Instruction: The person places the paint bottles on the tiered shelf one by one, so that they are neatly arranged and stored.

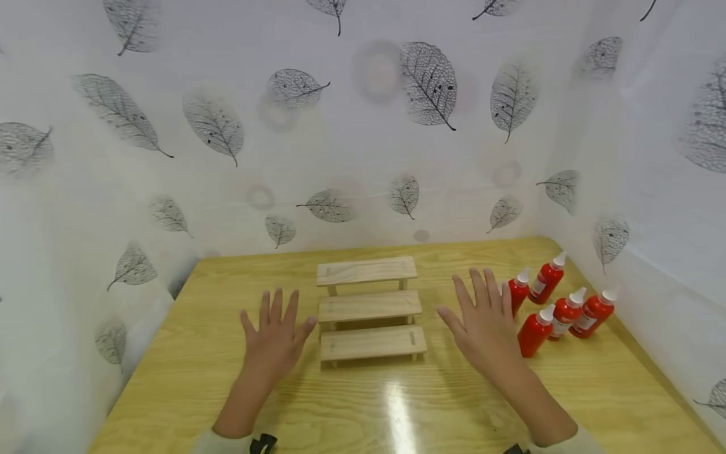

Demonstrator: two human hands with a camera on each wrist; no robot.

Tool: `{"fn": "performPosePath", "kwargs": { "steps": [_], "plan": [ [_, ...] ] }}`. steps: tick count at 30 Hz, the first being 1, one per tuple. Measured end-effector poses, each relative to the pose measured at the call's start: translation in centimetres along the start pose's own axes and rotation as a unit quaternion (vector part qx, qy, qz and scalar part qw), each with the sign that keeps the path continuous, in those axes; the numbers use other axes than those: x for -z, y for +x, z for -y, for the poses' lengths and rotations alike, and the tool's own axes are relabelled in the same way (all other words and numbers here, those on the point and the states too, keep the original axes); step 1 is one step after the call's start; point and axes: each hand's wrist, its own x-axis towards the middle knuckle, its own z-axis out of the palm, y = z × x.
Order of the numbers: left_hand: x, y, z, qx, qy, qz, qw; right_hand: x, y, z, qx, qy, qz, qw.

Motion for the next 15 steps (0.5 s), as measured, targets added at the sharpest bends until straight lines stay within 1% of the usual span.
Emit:
{"fn": "performPosePath", "kwargs": {
  "steps": [2,4,5,6,7,8,9,11,12,13,15],
  "plan": [
    [-0.3,0.0,-0.2,0.000,-0.024,0.009,0.9997,0.3,-0.2,-0.3,-0.001,0.017,-0.031,0.999],
    [-0.7,0.1,-0.5,-0.003,-0.056,0.020,0.9982,0.5,-0.4,-0.7,-0.014,0.053,-0.056,0.997],
    [-0.9,0.1,-0.6,-0.005,-0.081,0.027,0.9964,0.5,-0.4,-0.9,-0.025,0.077,-0.064,0.995],
    [-1.1,0.1,-0.8,-0.006,-0.115,0.037,0.9927,0.6,-0.5,-1.1,-0.037,0.105,-0.071,0.991],
    [-1.2,0.1,-0.9,-0.006,-0.157,0.048,0.9864,0.6,-0.6,-1.3,-0.052,0.134,-0.077,0.987],
    [-1.4,0.1,-1.0,-0.005,-0.203,0.059,0.9774,0.6,-0.7,-1.5,-0.067,0.164,-0.083,0.981],
    [-1.6,0.1,-1.1,-0.003,-0.247,0.071,0.9664,0.7,-0.7,-1.6,-0.080,0.189,-0.089,0.975],
    [-1.9,0.1,-1.3,0.010,-0.332,0.089,0.9391,0.9,-0.8,-1.9,-0.102,0.236,-0.102,0.961],
    [-2.0,0.1,-1.4,0.020,-0.364,0.097,0.9261,0.9,-0.8,-2.1,-0.110,0.255,-0.109,0.955],
    [-2.1,0.0,-1.5,0.028,-0.389,0.102,0.9150,0.9,-0.8,-2.2,-0.119,0.272,-0.113,0.948],
    [-2.4,-0.1,-1.6,0.042,-0.423,0.105,0.8992,0.9,-0.9,-2.5,-0.138,0.298,-0.113,0.938]
  ]
}}
